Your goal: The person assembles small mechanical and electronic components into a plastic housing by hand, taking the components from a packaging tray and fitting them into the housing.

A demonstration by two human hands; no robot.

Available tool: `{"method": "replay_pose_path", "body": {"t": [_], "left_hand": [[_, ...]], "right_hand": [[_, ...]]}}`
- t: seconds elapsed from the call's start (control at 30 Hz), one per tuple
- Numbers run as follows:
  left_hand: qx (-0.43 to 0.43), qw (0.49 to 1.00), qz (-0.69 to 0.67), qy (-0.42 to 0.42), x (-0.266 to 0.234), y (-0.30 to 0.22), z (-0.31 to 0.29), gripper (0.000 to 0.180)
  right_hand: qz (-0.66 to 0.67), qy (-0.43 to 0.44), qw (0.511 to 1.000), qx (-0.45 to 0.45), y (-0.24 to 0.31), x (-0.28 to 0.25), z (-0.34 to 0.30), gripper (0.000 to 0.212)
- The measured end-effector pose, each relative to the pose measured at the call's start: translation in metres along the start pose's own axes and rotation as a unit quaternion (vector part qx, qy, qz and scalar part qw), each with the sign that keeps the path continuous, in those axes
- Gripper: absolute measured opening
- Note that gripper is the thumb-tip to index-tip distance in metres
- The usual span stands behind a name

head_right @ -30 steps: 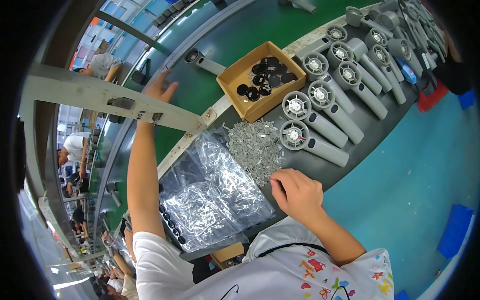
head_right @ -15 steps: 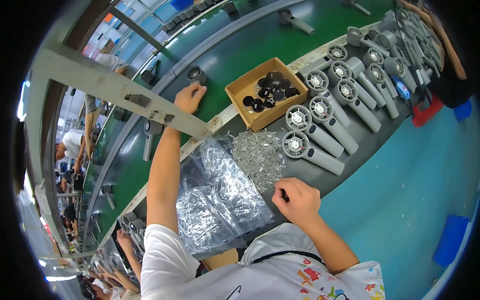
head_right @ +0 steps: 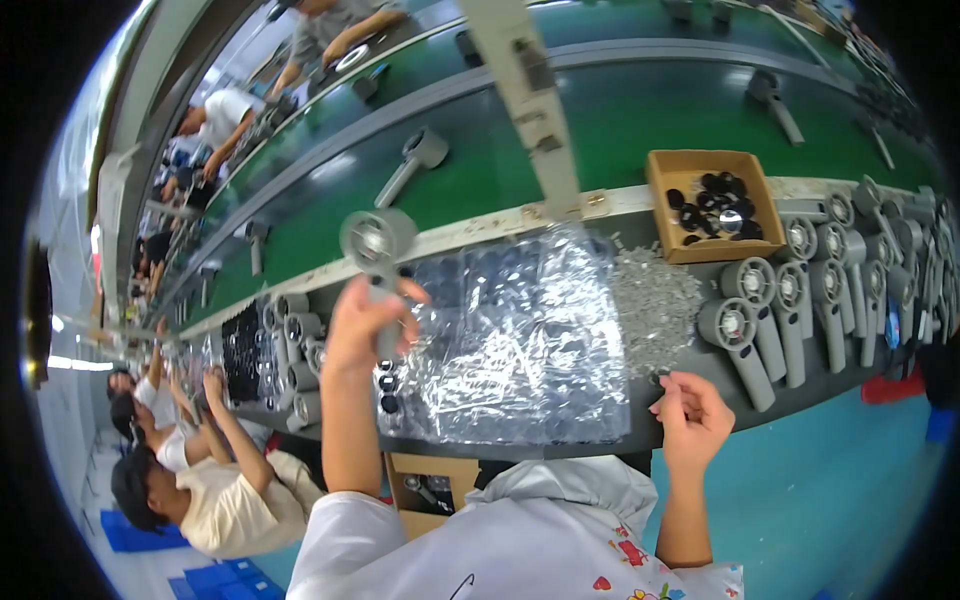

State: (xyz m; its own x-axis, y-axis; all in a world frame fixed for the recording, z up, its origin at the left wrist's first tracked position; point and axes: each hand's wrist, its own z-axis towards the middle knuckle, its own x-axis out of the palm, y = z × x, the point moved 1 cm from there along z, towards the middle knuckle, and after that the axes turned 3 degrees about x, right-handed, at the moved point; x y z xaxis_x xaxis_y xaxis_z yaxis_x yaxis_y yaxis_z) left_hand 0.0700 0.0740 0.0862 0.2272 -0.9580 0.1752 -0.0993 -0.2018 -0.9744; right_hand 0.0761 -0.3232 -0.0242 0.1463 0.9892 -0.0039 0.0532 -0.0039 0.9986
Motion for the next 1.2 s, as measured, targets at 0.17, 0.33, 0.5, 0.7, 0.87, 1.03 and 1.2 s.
{"method": "replay_pose_path", "body": {"t": [0.17, 0.33, 0.5, 0.7, 0.87, 1.03, 1.2], "left_hand": [[-0.103, 0.987, -0.122, 0.028, 0.018, 0.064, -0.062, 0.060], [-0.076, 0.977, -0.197, -0.009, 0.050, 0.080, -0.092, 0.059], [-0.027, 0.991, -0.118, -0.055, 0.064, 0.096, -0.099, 0.054], [-0.013, 0.993, -0.075, -0.089, 0.073, 0.095, -0.107, 0.053], [0.009, 0.993, -0.066, -0.100, 0.072, 0.094, -0.109, 0.052], [0.003, 0.992, -0.081, -0.094, 0.070, 0.091, -0.112, 0.052], [0.008, 0.992, -0.080, -0.101, 0.068, 0.094, -0.115, 0.051]], "right_hand": [[0.033, 0.150, 0.988, 0.001, 0.032, 0.052, -0.010, 0.009], [0.090, 0.243, 0.966, 0.000, 0.047, 0.107, -0.027, 0.011], [0.058, 0.328, 0.939, -0.092, 0.056, 0.140, -0.033, 0.013], [-0.054, 0.339, 0.926, -0.157, 0.059, 0.150, -0.038, 0.015], [-0.108, 0.315, 0.921, -0.200, 0.054, 0.151, -0.035, 0.016], [-0.101, 0.325, 0.920, -0.197, 0.056, 0.150, -0.034, 0.017], [0.011, 0.320, 0.936, -0.147, 0.051, 0.155, -0.038, 0.016]]}}
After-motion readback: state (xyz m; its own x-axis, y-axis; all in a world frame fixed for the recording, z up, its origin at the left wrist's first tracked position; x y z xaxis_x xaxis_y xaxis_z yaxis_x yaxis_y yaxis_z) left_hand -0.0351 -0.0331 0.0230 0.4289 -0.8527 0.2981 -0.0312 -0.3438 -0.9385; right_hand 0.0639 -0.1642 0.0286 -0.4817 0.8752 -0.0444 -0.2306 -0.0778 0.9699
